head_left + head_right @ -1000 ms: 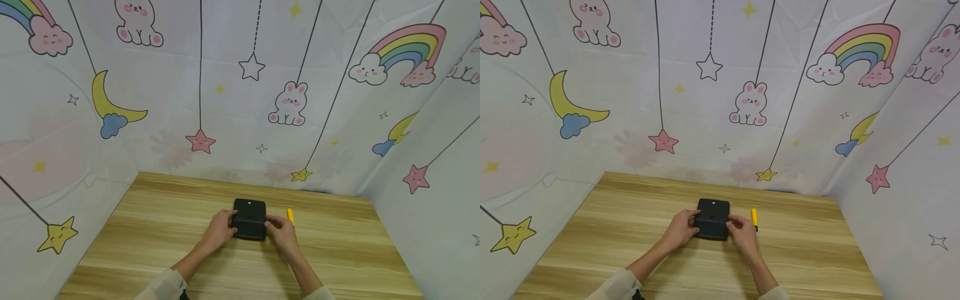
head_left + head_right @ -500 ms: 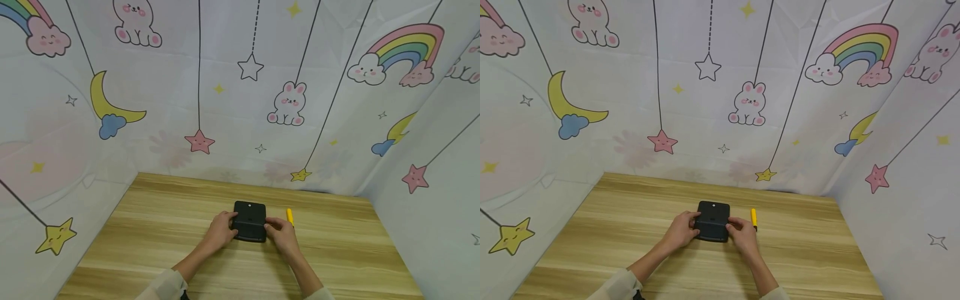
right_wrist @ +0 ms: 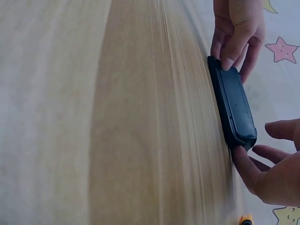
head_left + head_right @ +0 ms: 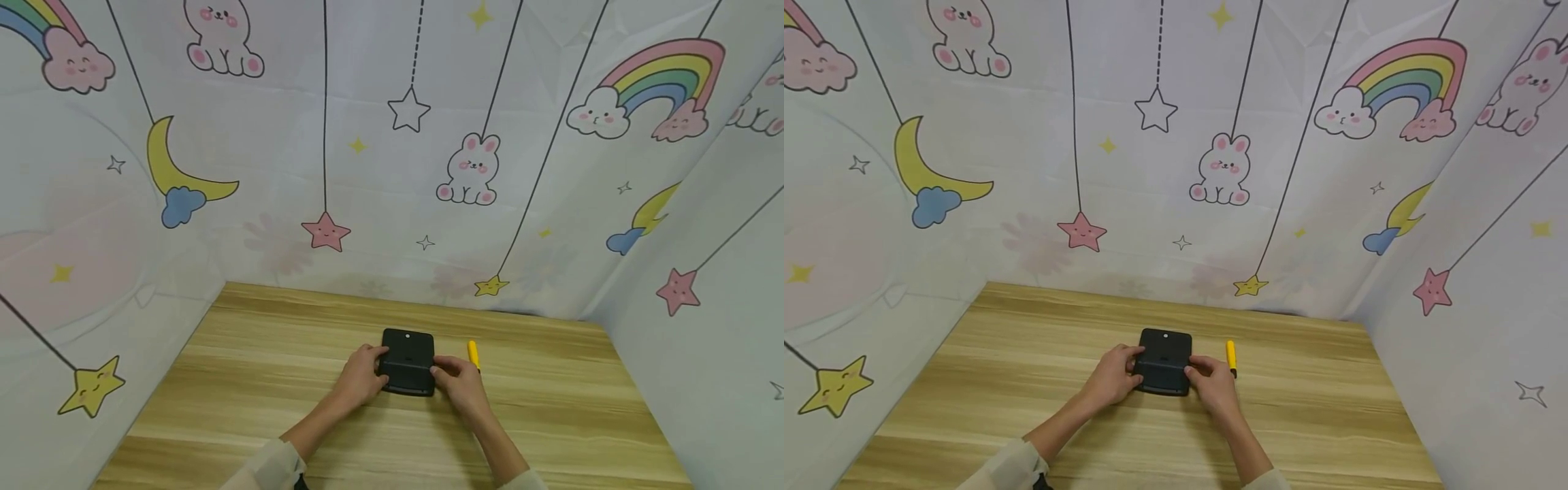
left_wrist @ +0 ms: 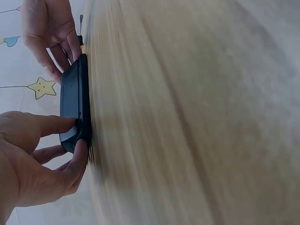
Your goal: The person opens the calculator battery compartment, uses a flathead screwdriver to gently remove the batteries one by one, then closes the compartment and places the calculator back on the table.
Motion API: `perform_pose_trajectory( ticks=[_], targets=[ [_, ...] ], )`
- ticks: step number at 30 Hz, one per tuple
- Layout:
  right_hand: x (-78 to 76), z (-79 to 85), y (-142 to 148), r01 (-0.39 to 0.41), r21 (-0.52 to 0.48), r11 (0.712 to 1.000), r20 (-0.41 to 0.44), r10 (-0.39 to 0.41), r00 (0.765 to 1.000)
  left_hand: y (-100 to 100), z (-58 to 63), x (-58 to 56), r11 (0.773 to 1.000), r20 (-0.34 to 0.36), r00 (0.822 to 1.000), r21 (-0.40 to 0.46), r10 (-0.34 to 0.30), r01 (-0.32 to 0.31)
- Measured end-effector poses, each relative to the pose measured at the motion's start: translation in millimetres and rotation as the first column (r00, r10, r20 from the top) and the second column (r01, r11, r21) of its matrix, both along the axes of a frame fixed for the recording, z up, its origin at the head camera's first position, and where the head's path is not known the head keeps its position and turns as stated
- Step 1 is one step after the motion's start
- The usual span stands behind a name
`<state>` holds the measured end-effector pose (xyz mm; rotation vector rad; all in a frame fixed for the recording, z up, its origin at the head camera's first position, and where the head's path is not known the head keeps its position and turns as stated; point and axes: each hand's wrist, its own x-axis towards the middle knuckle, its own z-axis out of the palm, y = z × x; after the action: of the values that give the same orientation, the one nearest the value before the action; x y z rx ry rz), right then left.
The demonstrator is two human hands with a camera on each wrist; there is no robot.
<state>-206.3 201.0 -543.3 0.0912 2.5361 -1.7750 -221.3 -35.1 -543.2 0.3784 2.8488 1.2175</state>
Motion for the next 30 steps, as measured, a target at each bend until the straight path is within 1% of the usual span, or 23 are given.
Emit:
perform_pose_trajectory(
  ticks=[10, 17, 21, 25, 27, 30],
  targets=[
    [1.5, -0.2, -2.9, -0.007, 0.057, 0.998, -0.007, 0.008, 1.0, 0.3, 1.8, 0.0, 1.0, 0.027, 1.0, -0.008, -0.006, 0.006],
    [-1.4, 0.7, -4.5, -0.019, 0.119, 0.993, -0.017, 0.021, 1.0, -4.1, 4.5, -2.1, 0.996, -0.011, 0.999, -0.085, -0.034, 0.033],
    [-4.9, 0.9, -5.5, -0.022, 0.158, 0.987, -0.044, 0.03, 0.999, -5.7, 5.6, -4.9, 0.992, -0.032, 0.998, -0.117, -0.052, 0.048],
    [-6.7, 2.4, -6.3, -0.028, 0.203, 0.979, -0.084, 0.046, 0.995, -6.3, 4.2, -8.7, 0.986, -0.063, 0.994, -0.144, -0.093, 0.083],
    [-7.1, 2.7, -6.5, -0.04, 0.222, 0.974, -0.11, 0.066, 0.992, -6.6, 2.0, -11.5, 0.983, -0.073, 0.991, -0.156, -0.115, 0.102],
    [-7.8, 2.4, -7.4, -0.063, 0.264, 0.963, -0.159, 0.108, 0.981, -7.4, -1.5, -15.4, 0.978, -0.069, 0.987, -0.163, -0.143, 0.13]
  ],
)
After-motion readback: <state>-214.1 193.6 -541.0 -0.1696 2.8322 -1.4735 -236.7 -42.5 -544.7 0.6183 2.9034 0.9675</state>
